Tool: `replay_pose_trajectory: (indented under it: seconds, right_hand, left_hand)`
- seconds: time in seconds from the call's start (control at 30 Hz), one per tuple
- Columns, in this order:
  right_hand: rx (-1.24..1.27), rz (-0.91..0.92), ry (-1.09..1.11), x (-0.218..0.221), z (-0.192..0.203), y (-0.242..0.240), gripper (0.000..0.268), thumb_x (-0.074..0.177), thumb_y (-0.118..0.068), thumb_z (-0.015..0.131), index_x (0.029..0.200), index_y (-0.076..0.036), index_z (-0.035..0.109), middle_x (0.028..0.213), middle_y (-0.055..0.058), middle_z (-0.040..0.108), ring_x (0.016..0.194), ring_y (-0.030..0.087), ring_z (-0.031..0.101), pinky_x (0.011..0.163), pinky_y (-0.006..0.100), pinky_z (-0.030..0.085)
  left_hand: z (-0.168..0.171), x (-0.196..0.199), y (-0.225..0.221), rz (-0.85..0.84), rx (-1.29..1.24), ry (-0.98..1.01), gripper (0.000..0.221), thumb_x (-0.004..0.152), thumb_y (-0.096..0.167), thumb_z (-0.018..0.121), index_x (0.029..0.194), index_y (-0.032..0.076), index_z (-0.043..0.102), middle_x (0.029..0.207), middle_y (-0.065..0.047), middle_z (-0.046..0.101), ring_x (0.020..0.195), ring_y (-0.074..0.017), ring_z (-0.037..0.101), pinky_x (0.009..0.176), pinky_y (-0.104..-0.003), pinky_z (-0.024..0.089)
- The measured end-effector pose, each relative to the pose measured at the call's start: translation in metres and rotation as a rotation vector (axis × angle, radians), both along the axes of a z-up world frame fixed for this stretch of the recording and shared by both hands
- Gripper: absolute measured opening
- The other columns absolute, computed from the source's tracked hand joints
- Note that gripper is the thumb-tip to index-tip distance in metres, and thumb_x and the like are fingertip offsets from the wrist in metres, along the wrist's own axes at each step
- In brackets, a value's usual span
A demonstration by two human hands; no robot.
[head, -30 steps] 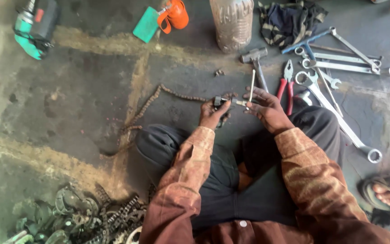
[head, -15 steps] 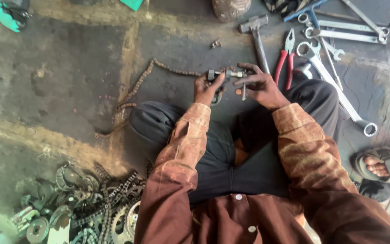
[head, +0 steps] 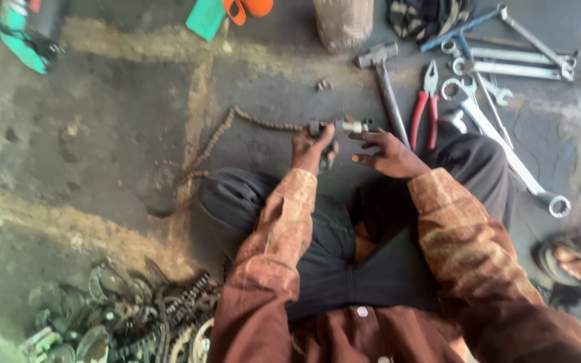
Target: Use a chain breaker tool and hammer to repair or modify a motorcycle chain.
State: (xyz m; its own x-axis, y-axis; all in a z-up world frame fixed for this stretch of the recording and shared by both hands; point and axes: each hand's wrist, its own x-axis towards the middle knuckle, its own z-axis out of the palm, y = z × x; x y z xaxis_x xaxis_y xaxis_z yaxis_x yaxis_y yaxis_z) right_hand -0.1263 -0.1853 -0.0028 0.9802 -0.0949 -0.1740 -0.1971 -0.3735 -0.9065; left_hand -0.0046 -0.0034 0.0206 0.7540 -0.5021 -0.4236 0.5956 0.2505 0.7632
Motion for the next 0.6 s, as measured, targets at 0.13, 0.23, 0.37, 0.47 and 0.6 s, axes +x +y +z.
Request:
replay_pose_trajectory:
  seconds: [0.13,0.23,0.37,0.47,0.6]
  right_hand:
    - [0.169,-0.184,0.077,0.008,0.014,-0.001,0.063,0.086,-0.009,0.081,0.144,-0.005,0.056,0.128,0.012,0.061,0.107,0.018,0.062,0.089,0.032,0.054]
    - [0.371,-0.215,0.009,0.010,0.029,-0.004,0.075,0.084,0.002,0.076,0.154,-0.008,0.049,0.128,0.011,0.061,0.106,0.016,0.058,0.090,0.031,0.053]
    - [0.549,-0.179,-0.101,0.006,0.048,-0.002,0.075,0.080,0.011,0.071,0.150,-0.010,0.051,0.143,0.009,0.056,0.120,0.014,0.057,0.093,0.029,0.054]
    - [0.517,-0.087,-0.116,0.008,0.046,-0.008,0.063,0.081,0.011,0.071,0.140,-0.009,0.061,0.150,0.011,0.053,0.122,0.018,0.059,0.092,0.031,0.056]
    - [0.356,0.093,-0.012,0.006,0.053,-0.002,0.050,0.077,0.006,0.079,0.125,-0.011,0.075,0.157,0.012,0.043,0.119,0.026,0.059,0.089,0.035,0.060]
  left_hand:
    - [-0.017,0.002,0.004,-0.116,0.001,-0.130,0.019,0.095,0.014,0.076,0.107,0.000,0.073,0.074,-0.009,0.066,0.051,-0.0124,0.057,0.043,-0.024,0.042]
    - [-0.027,0.002,0.001,-0.143,-0.016,-0.156,0.022,0.093,0.011,0.076,0.110,-0.001,0.072,0.083,-0.006,0.071,0.057,-0.0125,0.062,0.045,-0.026,0.044]
    - [-0.043,0.004,0.002,-0.108,0.019,-0.197,0.021,0.092,0.010,0.076,0.108,-0.003,0.072,0.080,-0.005,0.069,0.057,-0.0129,0.062,0.044,-0.026,0.044]
    - [-0.050,0.011,0.000,-0.025,0.029,-0.199,0.017,0.092,0.009,0.078,0.102,-0.003,0.071,0.078,-0.006,0.068,0.057,-0.0140,0.063,0.044,-0.027,0.044]
    - [-0.048,0.009,0.003,0.075,0.021,-0.146,0.015,0.092,0.010,0.078,0.096,-0.002,0.070,0.080,-0.008,0.070,0.060,-0.0152,0.064,0.046,-0.027,0.046]
